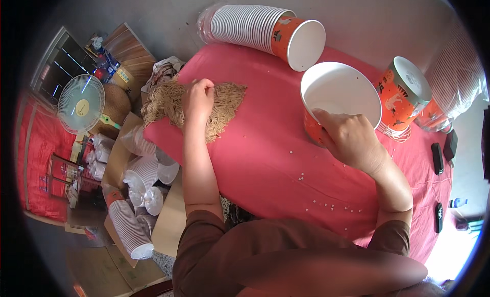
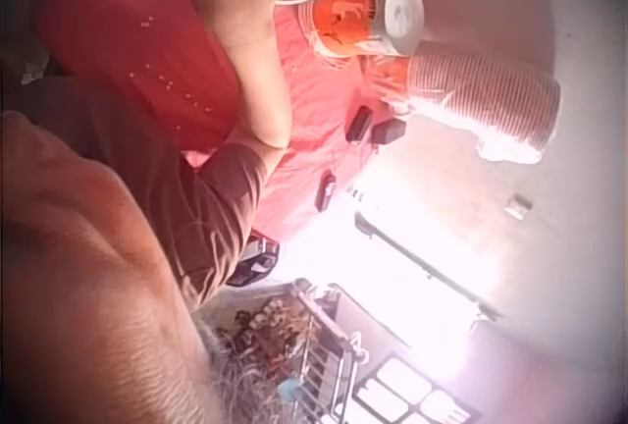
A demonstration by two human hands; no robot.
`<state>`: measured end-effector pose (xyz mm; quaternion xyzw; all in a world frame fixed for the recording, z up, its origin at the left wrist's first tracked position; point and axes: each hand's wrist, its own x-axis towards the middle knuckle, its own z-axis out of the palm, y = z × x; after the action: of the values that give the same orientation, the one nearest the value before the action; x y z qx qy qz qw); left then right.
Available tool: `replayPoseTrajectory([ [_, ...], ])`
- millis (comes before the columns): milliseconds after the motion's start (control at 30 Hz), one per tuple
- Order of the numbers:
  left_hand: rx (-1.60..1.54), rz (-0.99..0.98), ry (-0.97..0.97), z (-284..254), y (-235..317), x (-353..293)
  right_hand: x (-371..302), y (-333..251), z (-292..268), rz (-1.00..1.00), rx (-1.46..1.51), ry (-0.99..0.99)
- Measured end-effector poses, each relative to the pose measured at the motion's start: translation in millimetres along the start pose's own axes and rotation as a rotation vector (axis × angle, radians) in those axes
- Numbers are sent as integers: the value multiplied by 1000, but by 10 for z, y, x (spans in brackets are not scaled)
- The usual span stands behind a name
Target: The person is threading and tying string handles onto paper buckets at a workbench.
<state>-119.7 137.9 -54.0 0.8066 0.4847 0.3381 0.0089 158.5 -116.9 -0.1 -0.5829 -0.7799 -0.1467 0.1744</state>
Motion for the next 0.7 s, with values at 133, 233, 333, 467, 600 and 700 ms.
replayPoseTrajectory([
  [133,23,-41,-28,-40,-16,-40,17,-34,-66,59,87,-92],
  [233,94,3,-41,-57,75,-72,2,-4,-31,9,46,-17],
  [333,119,57,-48,-112,161,-134,5,-17,-47,10,19,-29],
  [467,175,110,-60,-83,190,-172,17,-47,-82,69,90,-84],
  [600,187,156,-21,-24,103,-167,14,-26,-57,8,27,-24],
  [700,182,112,-68,-20,127,-160,-1,-8,-30,14,23,-17],
])
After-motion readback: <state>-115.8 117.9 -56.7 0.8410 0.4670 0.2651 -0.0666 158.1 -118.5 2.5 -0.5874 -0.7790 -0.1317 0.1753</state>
